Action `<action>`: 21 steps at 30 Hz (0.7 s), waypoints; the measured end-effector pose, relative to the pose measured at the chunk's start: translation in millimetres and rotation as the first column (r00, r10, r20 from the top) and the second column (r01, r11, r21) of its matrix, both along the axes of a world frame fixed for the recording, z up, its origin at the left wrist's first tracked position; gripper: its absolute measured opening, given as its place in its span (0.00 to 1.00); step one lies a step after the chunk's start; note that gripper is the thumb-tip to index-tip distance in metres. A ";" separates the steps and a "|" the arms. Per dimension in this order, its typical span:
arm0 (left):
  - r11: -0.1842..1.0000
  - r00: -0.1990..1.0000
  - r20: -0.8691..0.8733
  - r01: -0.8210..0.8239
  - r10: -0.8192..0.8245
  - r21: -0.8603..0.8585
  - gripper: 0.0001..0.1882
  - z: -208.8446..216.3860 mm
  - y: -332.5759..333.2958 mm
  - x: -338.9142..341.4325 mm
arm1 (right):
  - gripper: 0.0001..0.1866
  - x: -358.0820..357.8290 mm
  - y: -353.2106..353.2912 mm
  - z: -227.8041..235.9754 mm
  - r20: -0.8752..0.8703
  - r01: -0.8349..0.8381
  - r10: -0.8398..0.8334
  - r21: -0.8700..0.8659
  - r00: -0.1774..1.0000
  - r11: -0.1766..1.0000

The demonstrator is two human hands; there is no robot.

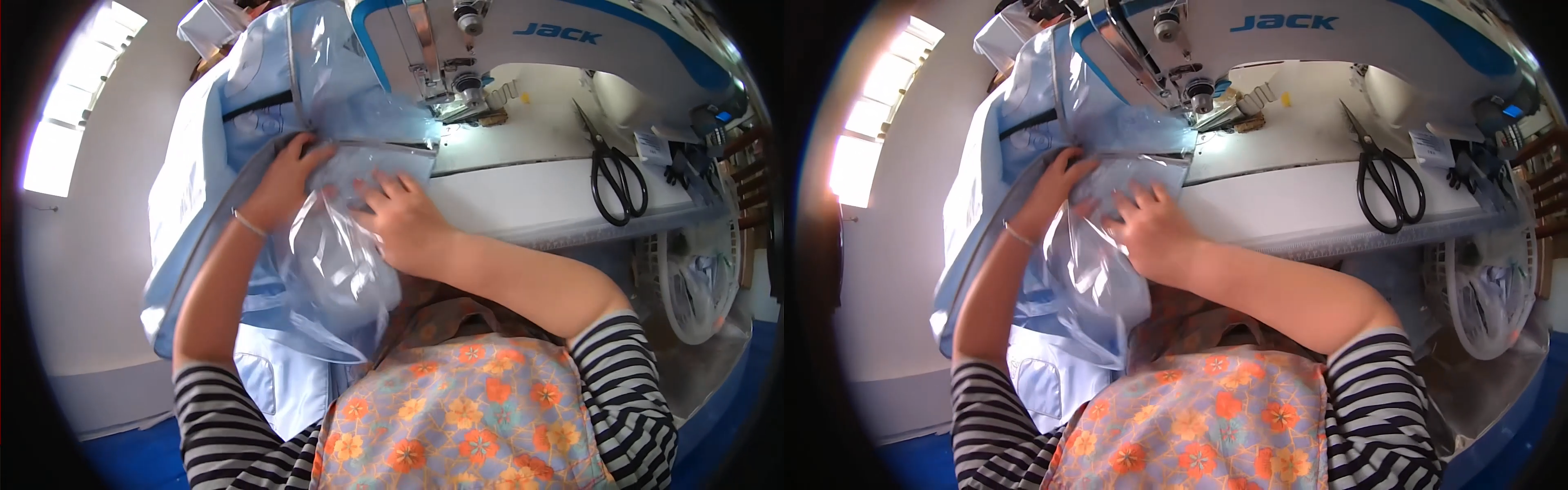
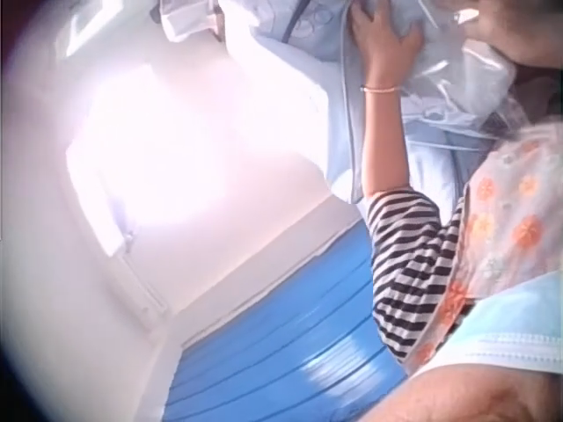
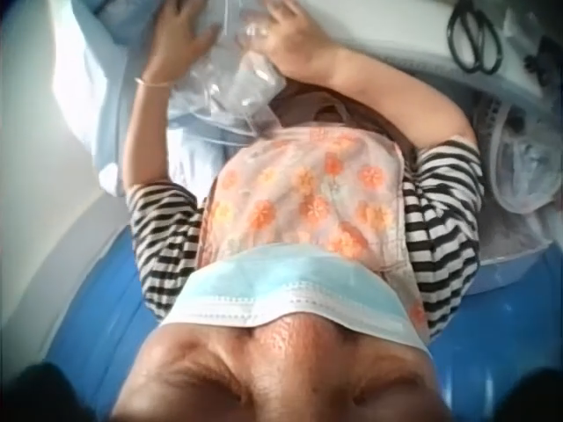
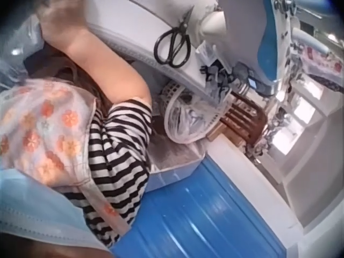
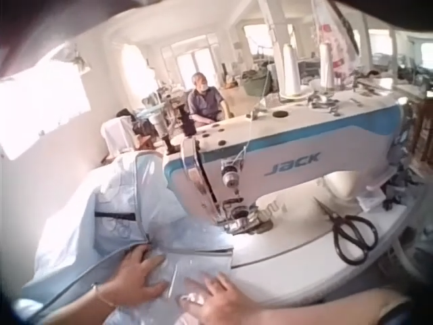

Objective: Sewing light blue fabric pieces together using an industrial sewing machine.

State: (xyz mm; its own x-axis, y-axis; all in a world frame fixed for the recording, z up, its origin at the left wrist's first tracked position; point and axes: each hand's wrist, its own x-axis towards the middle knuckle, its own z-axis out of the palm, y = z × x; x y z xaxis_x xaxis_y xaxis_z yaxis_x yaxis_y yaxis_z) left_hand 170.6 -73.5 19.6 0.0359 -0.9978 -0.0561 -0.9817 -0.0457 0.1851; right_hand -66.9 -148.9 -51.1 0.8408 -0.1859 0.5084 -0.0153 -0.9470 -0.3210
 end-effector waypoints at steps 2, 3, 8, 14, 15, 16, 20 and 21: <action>0.995 0.997 -0.015 0.081 -0.080 0.056 0.38 3.0 -15.7 18.0 | 0.16 16.6 1.4 -0.6 -0.103 0.036 -0.038 -0.027 0.994 0.999; 0.996 0.998 -0.019 0.062 -0.061 0.061 0.39 1.8 -17.1 22.6 | 0.16 13.9 6.1 -3.2 -0.023 -0.001 0.001 -0.013 1.000 1.000; 0.962 0.990 0.139 0.054 -0.017 -0.268 0.36 -35.3 43.5 -18.1 | 0.20 -56.5 41.4 -19.9 0.115 -0.137 0.129 0.064 0.985 0.988; 0.924 0.975 0.222 0.070 0.016 -0.376 0.28 0.7 69.1 -79.9 | 0.14 -117.3 52.8 -4.0 0.146 -0.147 0.057 0.730 0.988 0.667; 0.918 0.977 0.213 0.074 0.012 -0.390 0.27 14.3 59.3 -87.9 | 0.13 -121.5 53.6 2.2 0.114 -0.113 0.029 0.860 0.993 0.498; 0.886 0.990 0.140 0.094 -0.033 -0.454 0.23 21.4 45.9 -100.4 | 0.13 -120.0 52.2 6.3 0.118 -0.118 0.012 0.993 0.993 -0.010; 0.927 0.982 0.001 0.181 -0.191 -0.329 0.27 14.6 -16.5 -137.4 | 0.14 -119.0 52.2 7.9 0.127 -0.133 -0.045 0.973 0.991 -0.188; 0.945 0.986 -0.008 0.156 -0.166 -0.288 0.29 6.1 -27.2 -142.0 | 0.13 -121.1 55.1 4.1 0.172 -0.172 -0.028 0.985 0.985 0.008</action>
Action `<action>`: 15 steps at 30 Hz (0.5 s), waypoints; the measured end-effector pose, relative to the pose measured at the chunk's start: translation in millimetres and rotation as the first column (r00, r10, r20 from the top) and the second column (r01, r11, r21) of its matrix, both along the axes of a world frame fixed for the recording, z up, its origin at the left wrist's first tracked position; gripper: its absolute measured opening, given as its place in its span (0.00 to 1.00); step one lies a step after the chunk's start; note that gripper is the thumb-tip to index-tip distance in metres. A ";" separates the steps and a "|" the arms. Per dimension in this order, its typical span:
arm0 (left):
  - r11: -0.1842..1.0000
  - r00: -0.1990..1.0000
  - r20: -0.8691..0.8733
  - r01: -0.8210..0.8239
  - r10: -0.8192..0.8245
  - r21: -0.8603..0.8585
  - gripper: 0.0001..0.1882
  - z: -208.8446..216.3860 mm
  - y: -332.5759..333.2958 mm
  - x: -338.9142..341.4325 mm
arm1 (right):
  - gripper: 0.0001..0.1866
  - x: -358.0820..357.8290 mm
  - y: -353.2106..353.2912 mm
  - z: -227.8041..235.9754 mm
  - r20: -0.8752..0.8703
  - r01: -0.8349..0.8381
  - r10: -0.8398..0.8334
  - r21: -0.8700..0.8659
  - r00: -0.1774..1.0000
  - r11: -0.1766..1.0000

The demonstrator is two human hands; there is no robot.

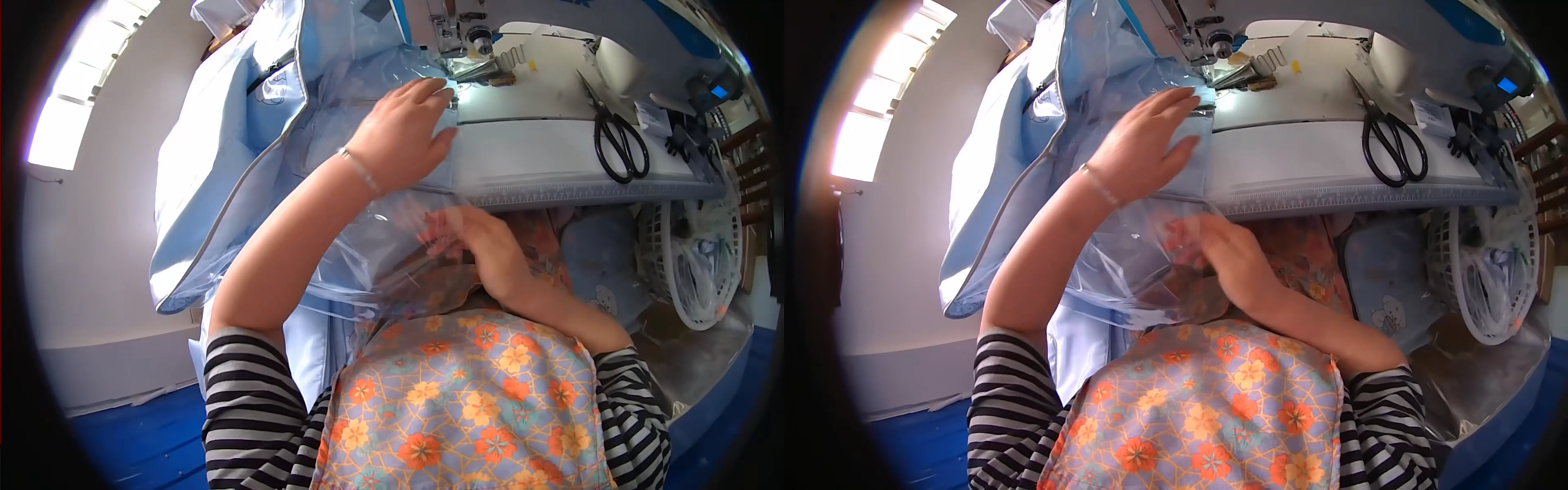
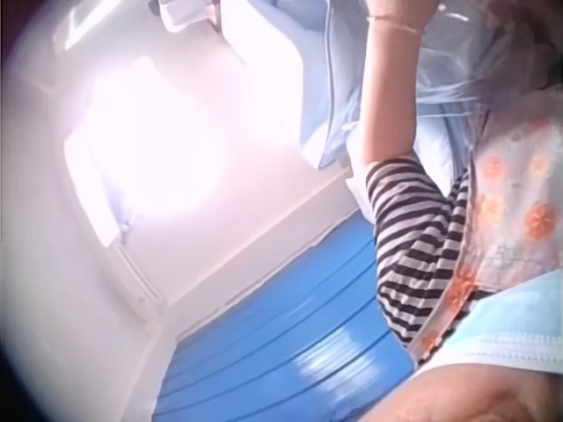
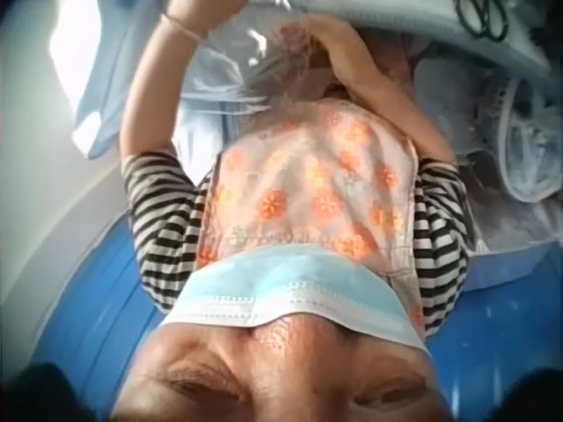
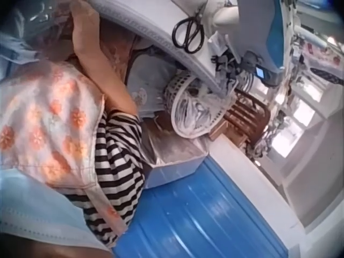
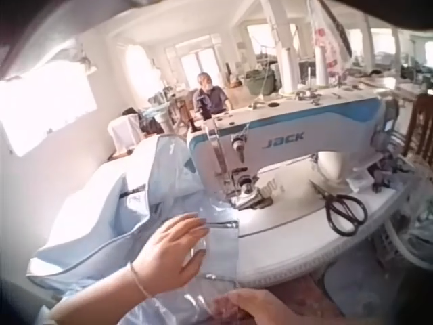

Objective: Sewing light blue fabric pieces together using an industrial sewing machine.

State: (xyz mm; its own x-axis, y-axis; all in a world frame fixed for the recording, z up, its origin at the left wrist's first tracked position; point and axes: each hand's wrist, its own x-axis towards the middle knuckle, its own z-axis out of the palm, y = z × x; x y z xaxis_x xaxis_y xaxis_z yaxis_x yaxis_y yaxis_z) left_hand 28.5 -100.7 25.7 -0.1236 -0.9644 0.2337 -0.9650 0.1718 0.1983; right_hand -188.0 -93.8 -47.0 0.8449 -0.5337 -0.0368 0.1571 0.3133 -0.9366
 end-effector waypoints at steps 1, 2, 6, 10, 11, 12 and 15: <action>1.000 1.000 -0.016 0.001 0.000 0.028 0.31 -8.7 -6.0 -1.1 | 0.13 -1.8 2.5 -5.8 -0.013 0.033 -0.036 -0.225 0.999 0.974; 0.998 0.999 0.040 -0.031 0.028 0.063 0.32 -17.0 -8.6 0.4 | 0.12 -3.3 5.2 -12.7 -0.019 0.025 -0.039 -0.485 0.999 0.874; 0.997 0.994 0.111 -0.010 0.002 0.071 0.35 -38.0 -8.0 12.6 | 0.17 -7.1 -3.5 -42.0 -0.471 -0.082 -0.016 -0.186 0.882 0.979; 0.994 0.998 0.064 -0.005 -0.002 0.107 0.34 -35.2 -8.8 17.1 | 0.21 25.8 2.8 -56.0 -0.187 -0.232 0.209 -0.111 0.960 0.966; 0.996 0.999 0.036 0.013 -0.016 0.085 0.34 -32.9 -9.6 16.5 | 0.21 29.3 6.0 -54.5 -0.223 -0.269 0.270 0.034 0.937 0.962; 0.994 0.999 0.040 -0.019 0.014 0.110 0.34 -30.9 -9.4 15.5 | 0.21 31.9 7.8 -51.8 -0.114 -0.277 0.290 0.118 0.950 0.953; 0.997 0.998 0.068 -0.003 -0.002 0.072 0.36 -29.7 -6.2 10.9 | 0.19 8.8 13.0 -37.4 0.246 -0.333 0.243 0.456 0.938 0.825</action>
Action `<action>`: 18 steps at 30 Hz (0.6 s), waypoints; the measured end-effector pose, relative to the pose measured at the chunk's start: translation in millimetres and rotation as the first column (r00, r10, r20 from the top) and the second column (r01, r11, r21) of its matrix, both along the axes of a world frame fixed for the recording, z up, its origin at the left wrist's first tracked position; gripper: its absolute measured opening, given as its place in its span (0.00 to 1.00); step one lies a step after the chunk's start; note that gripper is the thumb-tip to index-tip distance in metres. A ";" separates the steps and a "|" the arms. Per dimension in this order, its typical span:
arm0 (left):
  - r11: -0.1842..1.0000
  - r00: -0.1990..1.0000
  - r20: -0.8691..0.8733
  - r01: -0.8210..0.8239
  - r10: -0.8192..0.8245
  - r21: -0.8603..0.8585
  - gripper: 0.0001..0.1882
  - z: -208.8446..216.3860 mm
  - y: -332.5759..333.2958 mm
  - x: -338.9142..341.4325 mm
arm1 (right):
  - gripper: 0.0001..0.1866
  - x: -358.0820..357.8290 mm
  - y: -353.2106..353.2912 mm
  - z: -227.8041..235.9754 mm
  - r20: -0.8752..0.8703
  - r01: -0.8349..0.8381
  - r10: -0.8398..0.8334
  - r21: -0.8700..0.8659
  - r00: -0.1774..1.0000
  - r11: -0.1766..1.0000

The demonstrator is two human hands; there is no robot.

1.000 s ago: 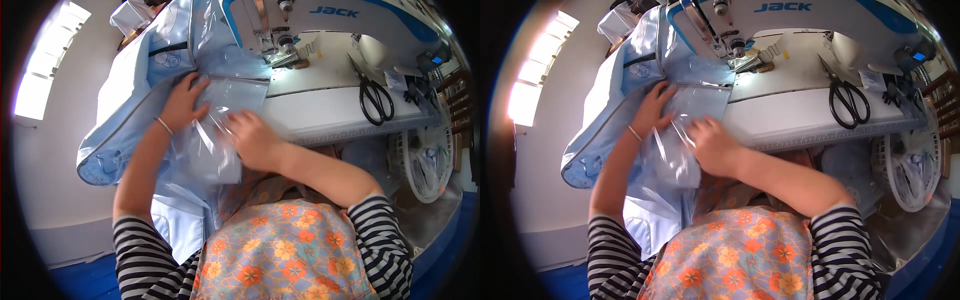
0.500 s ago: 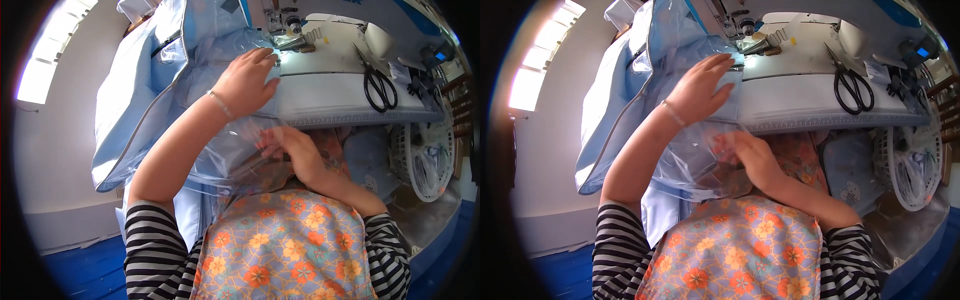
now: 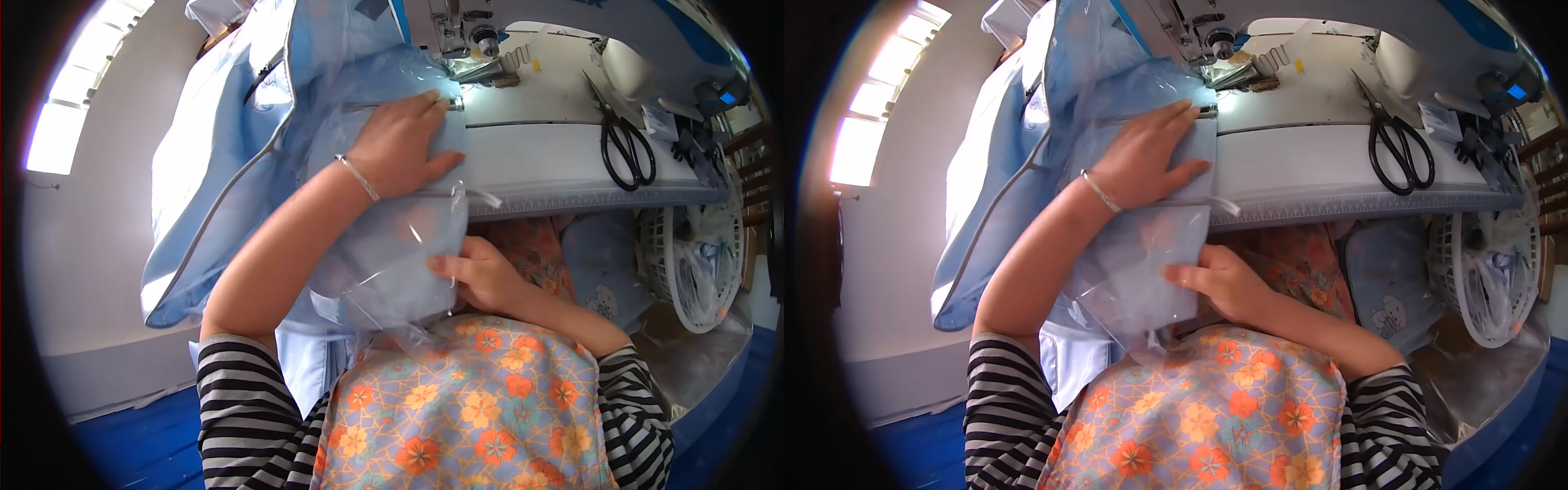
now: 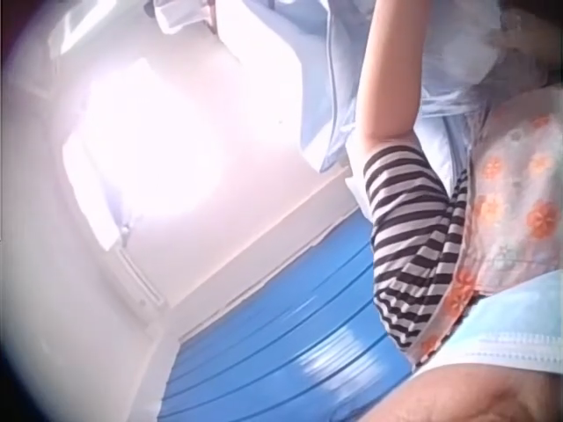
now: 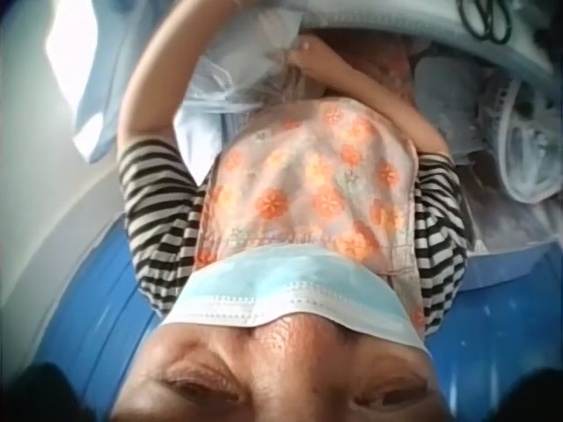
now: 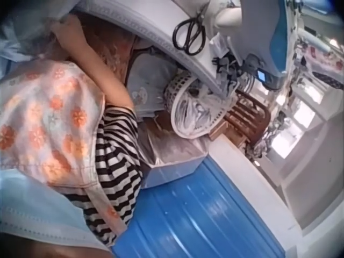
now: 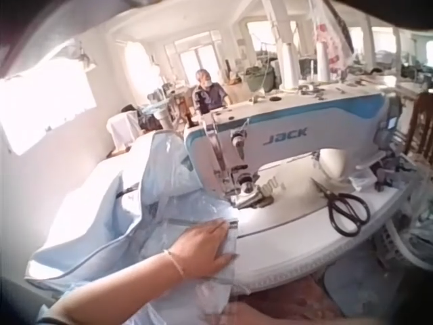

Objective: Sewing light blue fabric pieces together using an industrial sewing machine.

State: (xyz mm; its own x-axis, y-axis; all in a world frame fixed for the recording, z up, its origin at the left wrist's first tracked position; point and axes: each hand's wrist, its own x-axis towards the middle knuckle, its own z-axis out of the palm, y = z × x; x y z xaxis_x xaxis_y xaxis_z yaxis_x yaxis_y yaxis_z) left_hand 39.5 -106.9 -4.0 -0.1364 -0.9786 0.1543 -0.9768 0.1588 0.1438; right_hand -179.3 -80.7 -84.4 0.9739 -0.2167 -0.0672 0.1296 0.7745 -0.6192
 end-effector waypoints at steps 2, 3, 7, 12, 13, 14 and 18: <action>0.999 0.994 0.102 0.041 -0.038 -0.022 0.37 -4.4 2.6 -4.2 | 0.20 -9.9 0.1 6.0 -0.155 -0.003 0.007 0.022 0.988 1.000; 0.998 0.994 0.109 0.039 -0.034 -0.044 0.37 -7.8 3.9 -6.1 | 0.20 -13.8 1.1 7.6 -0.135 -0.001 0.013 0.084 0.991 0.996; 0.992 0.995 0.098 0.036 -0.024 -0.121 0.36 -20.6 2.9 -8.1 | 0.21 -16.8 -1.0 5.9 -0.286 -0.026 0.034 0.034 0.958 0.999; 0.991 0.997 0.005 0.074 -0.074 -0.108 0.35 -21.4 -6.8 1.2 | 0.21 -8.8 -2.4 -1.6 -0.180 0.032 -0.028 0.018 0.983 0.999; 0.985 0.993 -0.059 0.088 -0.098 -0.149 0.34 -21.1 -9.3 2.8 | 0.20 -10.6 -4.3 -3.9 -0.233 0.040 -0.043 -0.019 0.971 0.999; 0.982 0.993 0.006 0.118 -0.118 -0.151 0.33 -20.2 -11.5 5.0 | 0.20 -12.2 -6.7 -6.9 -0.233 0.046 -0.084 -0.163 0.969 0.985; 0.984 0.993 0.056 0.115 -0.108 -0.139 0.30 -17.5 -14.0 2.8 | 0.15 -70.8 -35.9 -14.5 -0.388 -0.009 -0.139 -0.355 0.911 0.935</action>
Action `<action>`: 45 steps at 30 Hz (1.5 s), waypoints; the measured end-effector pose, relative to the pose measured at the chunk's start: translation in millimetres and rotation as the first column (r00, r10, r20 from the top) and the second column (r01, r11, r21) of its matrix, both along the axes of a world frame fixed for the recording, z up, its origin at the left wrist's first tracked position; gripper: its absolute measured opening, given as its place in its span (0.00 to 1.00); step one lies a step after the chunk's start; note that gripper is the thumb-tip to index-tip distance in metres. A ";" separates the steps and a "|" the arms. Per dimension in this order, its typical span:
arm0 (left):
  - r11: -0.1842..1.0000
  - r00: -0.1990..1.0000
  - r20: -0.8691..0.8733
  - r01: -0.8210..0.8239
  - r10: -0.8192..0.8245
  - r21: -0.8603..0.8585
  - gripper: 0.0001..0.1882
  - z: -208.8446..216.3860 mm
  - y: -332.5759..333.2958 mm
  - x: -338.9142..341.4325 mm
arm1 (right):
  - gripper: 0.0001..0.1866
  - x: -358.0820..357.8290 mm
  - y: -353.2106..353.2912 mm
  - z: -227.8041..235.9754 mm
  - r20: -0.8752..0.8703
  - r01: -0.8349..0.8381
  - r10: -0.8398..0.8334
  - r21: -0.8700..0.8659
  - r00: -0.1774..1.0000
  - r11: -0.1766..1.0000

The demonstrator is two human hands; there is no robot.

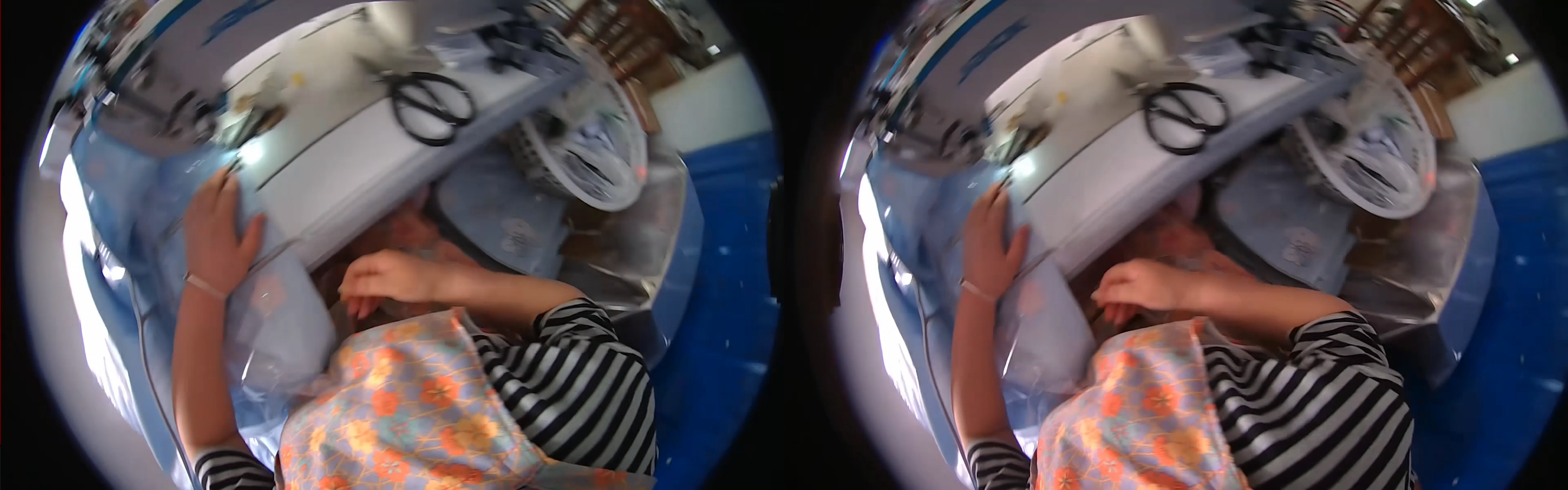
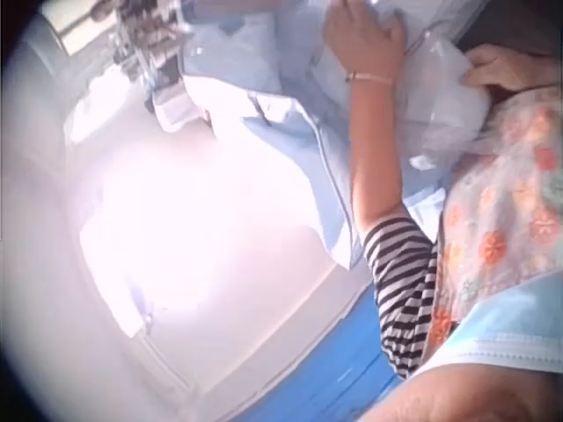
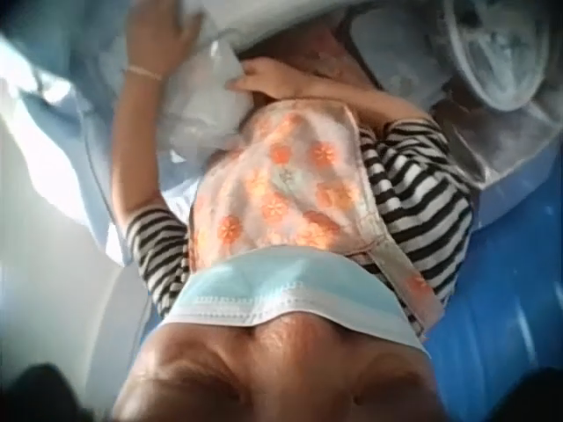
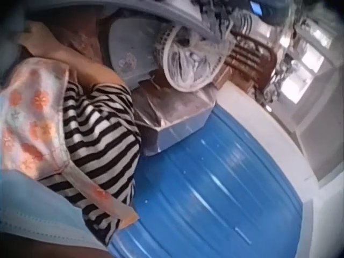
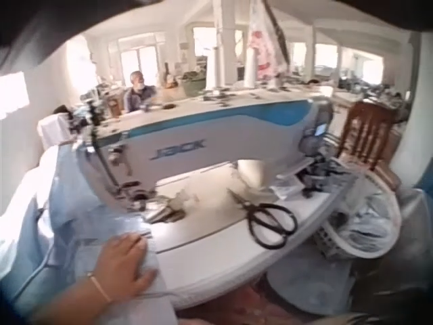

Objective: Sewing light blue fabric pieces together using an industrial sewing machine.

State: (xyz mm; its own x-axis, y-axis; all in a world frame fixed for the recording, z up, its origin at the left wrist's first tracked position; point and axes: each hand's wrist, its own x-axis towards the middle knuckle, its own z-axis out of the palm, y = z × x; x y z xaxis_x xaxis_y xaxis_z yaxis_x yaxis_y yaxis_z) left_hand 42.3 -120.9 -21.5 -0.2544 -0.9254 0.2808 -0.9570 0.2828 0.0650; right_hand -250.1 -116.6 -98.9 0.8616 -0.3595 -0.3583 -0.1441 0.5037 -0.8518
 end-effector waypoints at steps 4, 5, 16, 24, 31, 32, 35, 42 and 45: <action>1.000 1.000 0.000 -0.017 0.017 -0.008 0.30 -1.5 2.4 -1.1 | 0.10 -141.7 -66.8 0.8 -0.191 0.468 -0.583 -0.427 0.790 0.774; 1.000 1.000 -0.009 -0.016 0.016 0.001 0.30 -3.6 0.7 -0.8 | 0.09 -183.7 -86.3 -2.0 -0.257 0.473 -0.746 -0.637 0.614 0.609; 0.991 0.986 -0.102 -0.133 0.132 -0.002 0.21 44.5 46.6 11.3 | 0.09 -403.1 -214.0 -80.1 -0.329 -0.358 -0.944 -0.881 -0.005 0.309; 0.958 0.939 -0.200 -0.286 0.279 -0.003 0.18 64.3 132.1 -4.0 | 0.10 -441.1 -215.6 -69.8 -0.267 0.009 -0.964 -0.964 0.015 0.267; 0.924 0.882 -0.280 -0.379 0.378 0.051 0.18 44.6 160.5 -25.7 | 0.13 -465.8 -269.2 -89.7 -0.182 0.913 -0.963 -0.393 -0.198 -0.113; 0.914 0.872 -0.276 -0.399 0.404 0.076 0.18 44.9 164.4 -25.1 | 0.13 -461.6 -270.6 -91.8 -0.200 0.901 -0.962 -0.425 -0.186 -0.086; 0.892 0.857 -0.267 -0.450 0.441 0.028 0.17 48.2 173.5 -19.5 | 0.13 -448.1 -259.6 -84.0 -0.221 0.803 -0.972 -0.592 -0.081 0.068; 0.915 0.890 -0.220 -0.403 0.400 0.030 0.17 52.2 153.5 -16.9 | 0.14 -445.5 -200.7 -13.8 -0.372 0.152 -0.928 -0.919 -0.020 0.365; 0.933 0.917 -0.189 -0.360 0.352 -0.008 0.18 50.3 142.1 -18.3 | 0.13 -445.2 -182.7 19.5 -0.192 -0.060 -0.981 -0.979 -0.032 0.194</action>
